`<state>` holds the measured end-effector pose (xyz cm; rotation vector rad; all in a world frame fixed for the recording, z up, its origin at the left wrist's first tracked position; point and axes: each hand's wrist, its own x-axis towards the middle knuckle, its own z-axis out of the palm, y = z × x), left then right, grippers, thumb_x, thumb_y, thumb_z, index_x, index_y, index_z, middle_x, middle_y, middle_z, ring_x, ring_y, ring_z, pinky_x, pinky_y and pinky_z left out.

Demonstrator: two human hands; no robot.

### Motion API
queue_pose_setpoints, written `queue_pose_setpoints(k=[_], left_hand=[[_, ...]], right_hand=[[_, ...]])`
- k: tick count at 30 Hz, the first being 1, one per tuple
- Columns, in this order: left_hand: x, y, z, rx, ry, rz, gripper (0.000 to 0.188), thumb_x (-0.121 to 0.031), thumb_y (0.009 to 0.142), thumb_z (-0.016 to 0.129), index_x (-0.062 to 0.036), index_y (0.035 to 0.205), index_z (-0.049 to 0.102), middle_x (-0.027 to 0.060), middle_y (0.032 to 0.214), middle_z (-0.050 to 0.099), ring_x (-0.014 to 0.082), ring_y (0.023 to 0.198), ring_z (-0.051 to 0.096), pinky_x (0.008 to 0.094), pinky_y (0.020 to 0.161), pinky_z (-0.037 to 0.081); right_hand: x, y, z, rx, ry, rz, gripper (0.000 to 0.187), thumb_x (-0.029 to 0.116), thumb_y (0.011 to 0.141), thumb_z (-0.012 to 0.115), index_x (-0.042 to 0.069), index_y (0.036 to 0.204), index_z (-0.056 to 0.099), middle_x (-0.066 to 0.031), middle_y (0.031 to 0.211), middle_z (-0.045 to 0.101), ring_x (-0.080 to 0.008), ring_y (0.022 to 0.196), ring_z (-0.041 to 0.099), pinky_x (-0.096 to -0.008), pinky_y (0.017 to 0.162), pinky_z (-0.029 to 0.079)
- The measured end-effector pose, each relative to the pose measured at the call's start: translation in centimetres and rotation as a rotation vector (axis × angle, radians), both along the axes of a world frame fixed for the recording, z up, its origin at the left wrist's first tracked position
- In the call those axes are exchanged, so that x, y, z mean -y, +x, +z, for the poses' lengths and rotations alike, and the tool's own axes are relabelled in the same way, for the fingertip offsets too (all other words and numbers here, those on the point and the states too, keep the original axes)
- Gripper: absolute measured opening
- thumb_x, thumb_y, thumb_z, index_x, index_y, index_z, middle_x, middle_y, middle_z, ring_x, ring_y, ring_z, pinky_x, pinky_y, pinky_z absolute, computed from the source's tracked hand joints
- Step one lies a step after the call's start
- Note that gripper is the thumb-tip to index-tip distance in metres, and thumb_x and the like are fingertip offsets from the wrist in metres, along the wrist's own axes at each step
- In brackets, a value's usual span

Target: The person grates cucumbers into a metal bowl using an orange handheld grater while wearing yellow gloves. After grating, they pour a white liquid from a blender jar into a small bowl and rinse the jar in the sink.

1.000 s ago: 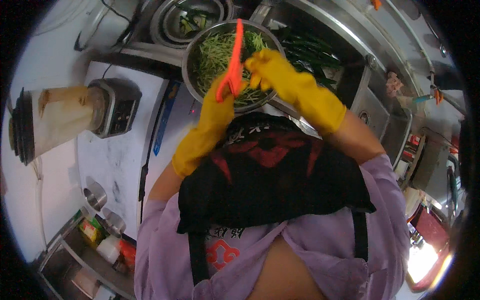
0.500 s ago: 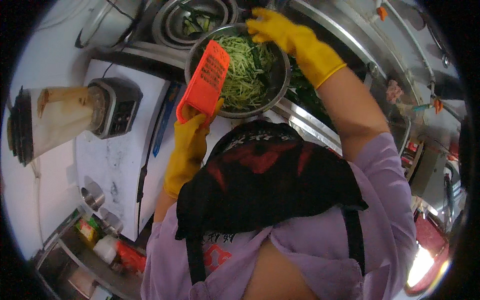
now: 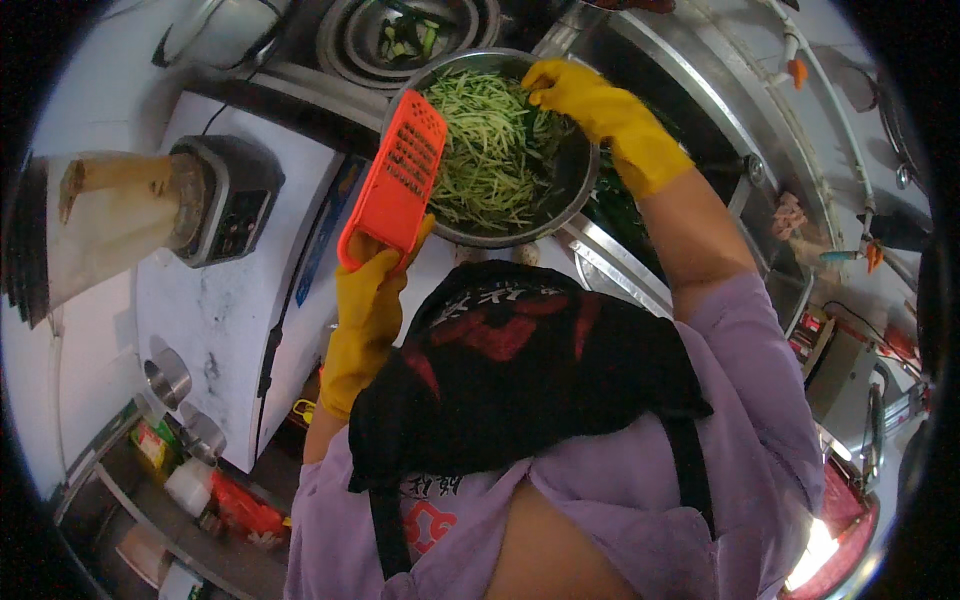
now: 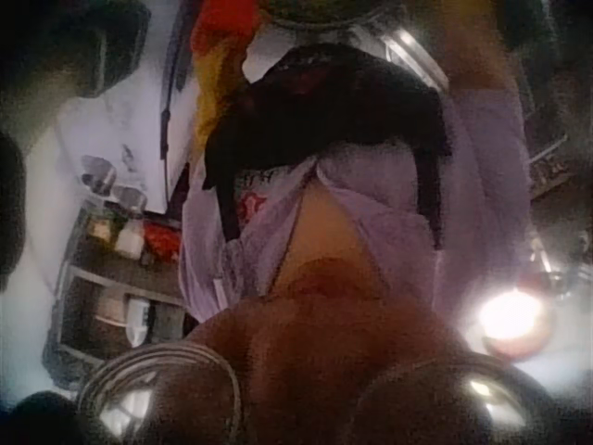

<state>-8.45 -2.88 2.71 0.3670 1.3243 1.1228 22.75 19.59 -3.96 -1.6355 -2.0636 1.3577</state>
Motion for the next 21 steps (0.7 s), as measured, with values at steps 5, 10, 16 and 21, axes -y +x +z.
queue_pose_setpoints(k=[5,10,16,21], left_hand=[[0.6,-1.8,-1.2,-0.058,-0.009,-0.080,0.046,-0.004,0.079,0.055,-0.0024,0.124,0.050,0.0062,0.112,0.057,0.0145,0.077,0.055,0.0243,0.055,0.038],[0.3,-1.7,0.0,0.037,0.030,-0.045,0.055,-0.004,0.079,0.052,-0.0037,0.134,0.045,0.0084,0.130,0.054,0.0156,0.087,0.059,0.0220,0.057,0.036],[-0.8,-2.0,-0.4,0.068,0.173,-0.030,0.057,-0.002,0.080,0.049,-0.0036,0.137,0.042,0.0124,0.133,0.052,0.0275,0.110,0.060,0.0226,0.057,0.037],[-2.7,-0.4,-0.3,0.124,0.217,0.004,0.056,0.001,0.081,0.045,-0.0002,0.136,0.040,0.0154,0.134,0.051,0.0324,0.116,0.057,0.0241,0.064,0.044]], right_hand=[[2.7,2.2,6.6,-0.291,0.065,-0.068,0.026,-0.003,0.088,0.059,0.004,0.113,0.061,-0.0065,0.103,0.065,-0.0148,0.098,0.062,-0.0274,0.086,0.049],[2.5,3.4,11.3,-0.359,0.340,-0.065,0.027,-0.001,0.091,0.055,0.003,0.117,0.058,-0.0065,0.110,0.065,-0.0159,0.100,0.061,-0.0285,0.089,0.048],[-1.8,-2.4,8.2,-0.072,1.026,-0.011,0.045,0.019,0.089,0.065,0.004,0.129,0.051,-0.0120,0.114,0.063,-0.0213,0.096,0.063,-0.0324,0.086,0.050],[4.5,-8.8,-4.0,0.067,0.446,0.037,0.042,0.023,0.083,0.064,0.009,0.123,0.057,-0.0140,0.112,0.063,-0.0318,0.104,0.060,-0.0425,0.089,0.049]])
